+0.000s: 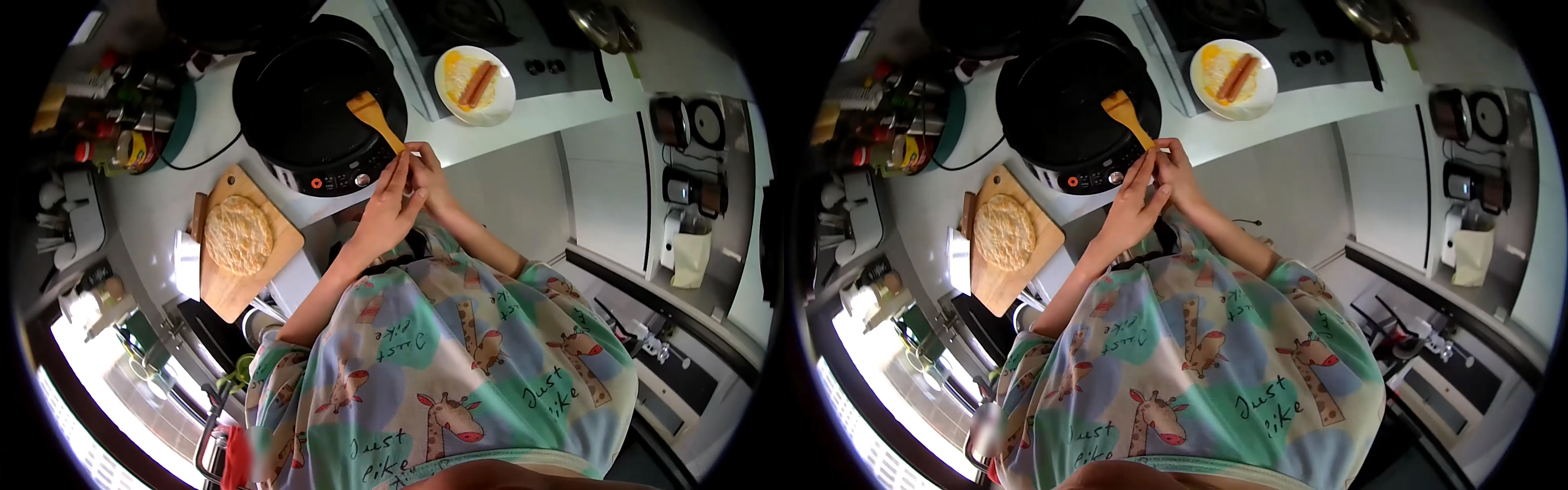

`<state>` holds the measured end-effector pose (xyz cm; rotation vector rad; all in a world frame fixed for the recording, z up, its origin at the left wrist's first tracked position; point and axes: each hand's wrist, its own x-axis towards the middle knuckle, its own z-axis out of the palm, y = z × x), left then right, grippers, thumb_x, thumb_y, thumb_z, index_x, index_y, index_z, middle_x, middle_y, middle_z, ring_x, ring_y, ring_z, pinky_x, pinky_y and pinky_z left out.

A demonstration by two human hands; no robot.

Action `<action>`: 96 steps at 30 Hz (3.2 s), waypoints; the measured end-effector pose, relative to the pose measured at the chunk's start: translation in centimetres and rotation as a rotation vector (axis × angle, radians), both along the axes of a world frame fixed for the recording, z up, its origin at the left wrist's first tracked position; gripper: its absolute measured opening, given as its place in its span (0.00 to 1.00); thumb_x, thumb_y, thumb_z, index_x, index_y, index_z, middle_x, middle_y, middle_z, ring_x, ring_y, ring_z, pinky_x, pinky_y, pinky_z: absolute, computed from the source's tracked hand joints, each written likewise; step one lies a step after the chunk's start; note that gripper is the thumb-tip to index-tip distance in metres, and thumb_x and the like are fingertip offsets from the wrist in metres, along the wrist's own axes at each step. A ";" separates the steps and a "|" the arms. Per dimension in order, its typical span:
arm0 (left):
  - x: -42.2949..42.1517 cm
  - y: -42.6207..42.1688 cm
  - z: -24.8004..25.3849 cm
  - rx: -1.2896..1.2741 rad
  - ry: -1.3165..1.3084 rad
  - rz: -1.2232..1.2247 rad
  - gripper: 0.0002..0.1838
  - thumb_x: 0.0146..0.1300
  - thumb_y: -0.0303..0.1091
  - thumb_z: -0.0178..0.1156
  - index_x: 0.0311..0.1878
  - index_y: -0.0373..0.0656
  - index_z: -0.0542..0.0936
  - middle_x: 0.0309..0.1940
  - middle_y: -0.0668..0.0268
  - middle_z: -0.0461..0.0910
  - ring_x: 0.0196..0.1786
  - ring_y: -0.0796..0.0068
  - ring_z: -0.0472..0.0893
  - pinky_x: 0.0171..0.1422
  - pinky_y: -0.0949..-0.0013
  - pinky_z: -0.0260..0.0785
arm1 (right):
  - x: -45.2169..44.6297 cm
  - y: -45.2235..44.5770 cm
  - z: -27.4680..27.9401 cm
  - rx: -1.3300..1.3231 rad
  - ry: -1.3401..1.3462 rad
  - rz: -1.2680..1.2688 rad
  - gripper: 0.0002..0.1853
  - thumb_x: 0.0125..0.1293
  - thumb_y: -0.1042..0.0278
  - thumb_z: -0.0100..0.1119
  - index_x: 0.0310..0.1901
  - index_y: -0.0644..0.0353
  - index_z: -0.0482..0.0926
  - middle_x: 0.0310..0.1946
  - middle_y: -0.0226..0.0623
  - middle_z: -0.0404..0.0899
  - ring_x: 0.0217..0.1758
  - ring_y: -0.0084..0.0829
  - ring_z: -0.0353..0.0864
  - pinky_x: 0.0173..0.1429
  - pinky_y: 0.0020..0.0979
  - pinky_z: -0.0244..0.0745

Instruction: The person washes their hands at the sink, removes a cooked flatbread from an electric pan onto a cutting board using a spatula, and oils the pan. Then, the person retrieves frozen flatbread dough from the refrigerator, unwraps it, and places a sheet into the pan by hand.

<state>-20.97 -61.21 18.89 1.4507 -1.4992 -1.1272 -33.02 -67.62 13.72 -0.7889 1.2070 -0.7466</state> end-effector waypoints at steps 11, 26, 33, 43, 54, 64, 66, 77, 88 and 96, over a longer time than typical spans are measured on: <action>-2.7 -2.0 -0.2 0.036 -0.032 0.128 0.36 0.71 0.38 0.60 0.75 0.29 0.59 0.72 0.40 0.63 0.72 0.48 0.69 0.73 0.61 0.64 | -1.8 -3.8 -0.7 -0.058 0.019 0.068 0.12 0.74 0.66 0.55 0.51 0.62 0.68 0.23 0.33 0.76 0.20 0.22 0.72 0.25 0.26 0.69; -6.9 -2.5 1.2 -0.052 -0.172 0.645 0.33 0.71 0.34 0.60 0.75 0.33 0.62 0.75 0.46 0.62 0.73 0.53 0.69 0.58 0.67 0.76 | -2.1 -6.1 1.2 0.196 -0.391 0.419 0.10 0.76 0.70 0.50 0.55 0.62 0.68 0.45 0.38 0.77 0.45 0.28 0.81 0.50 0.32 0.79; -1.6 8.0 -1.0 -0.067 -0.260 1.095 0.28 0.72 0.28 0.57 0.73 0.35 0.67 0.72 0.48 0.67 0.72 0.55 0.72 0.71 0.63 0.66 | 8.4 2.4 0.9 0.346 -0.417 0.859 0.12 0.71 0.71 0.59 0.52 0.63 0.73 0.47 0.38 0.79 0.49 0.29 0.81 0.51 0.30 0.79; 9.0 17.7 -7.4 0.122 -0.256 1.229 0.24 0.70 0.26 0.55 0.69 0.31 0.71 0.67 0.46 0.73 0.69 0.56 0.75 0.71 0.64 0.66 | 20.4 14.4 -7.3 0.152 -0.085 0.837 0.08 0.68 0.74 0.61 0.46 0.66 0.76 0.39 0.37 0.83 0.40 0.27 0.83 0.44 0.29 0.80; 13.0 19.3 -9.2 0.122 -0.303 1.195 0.28 0.65 0.29 0.61 0.68 0.32 0.72 0.67 0.44 0.73 0.70 0.49 0.73 0.74 0.61 0.63 | 20.5 14.7 -5.7 -0.084 0.099 0.905 0.20 0.72 0.67 0.60 0.60 0.71 0.76 0.49 0.38 0.84 0.49 0.24 0.82 0.53 0.25 0.77; 29.6 13.5 -4.2 -0.106 -0.071 1.255 0.24 0.71 0.38 0.58 0.66 0.37 0.75 0.56 0.48 0.81 0.57 0.58 0.81 0.63 0.64 0.70 | 26.8 10.4 -3.1 -0.182 0.083 1.018 0.19 0.71 0.65 0.58 0.60 0.64 0.78 0.51 0.42 0.84 0.48 0.29 0.83 0.55 0.30 0.74; 35.7 11.6 -4.0 -0.168 -0.088 1.270 0.22 0.71 0.40 0.57 0.64 0.38 0.78 0.46 0.49 0.85 0.49 0.62 0.83 0.59 0.65 0.72 | 32.1 9.1 -1.7 -0.238 -0.015 0.932 0.17 0.74 0.65 0.55 0.59 0.63 0.77 0.45 0.32 0.80 0.44 0.23 0.77 0.52 0.27 0.72; 58.2 0.3 -3.2 -0.041 0.209 1.247 0.22 0.70 0.44 0.60 0.59 0.38 0.82 0.48 0.60 0.85 0.47 0.72 0.81 0.51 0.67 0.73 | 62.1 2.8 4.9 -0.500 -0.004 0.507 0.22 0.75 0.56 0.44 0.58 0.65 0.73 0.57 0.56 0.78 0.60 0.57 0.75 0.64 0.44 0.69; 62.9 -2.8 -6.5 -0.130 0.646 1.234 0.15 0.64 0.37 0.65 0.52 0.43 0.88 0.44 0.59 0.87 0.42 0.72 0.85 0.45 0.65 0.78 | 65.9 1.1 5.0 -0.404 0.101 0.528 0.22 0.73 0.53 0.49 0.55 0.64 0.78 0.54 0.56 0.81 0.58 0.55 0.80 0.60 0.46 0.74; 55.7 2.2 2.9 -0.445 0.150 1.414 0.12 0.67 0.34 0.62 0.47 0.40 0.88 0.41 0.59 0.87 0.40 0.67 0.85 0.44 0.63 0.77 | 62.1 3.9 10.3 -0.713 -0.303 0.476 0.19 0.70 0.57 0.61 0.47 0.69 0.74 0.41 0.50 0.83 0.43 0.41 0.83 0.48 0.37 0.77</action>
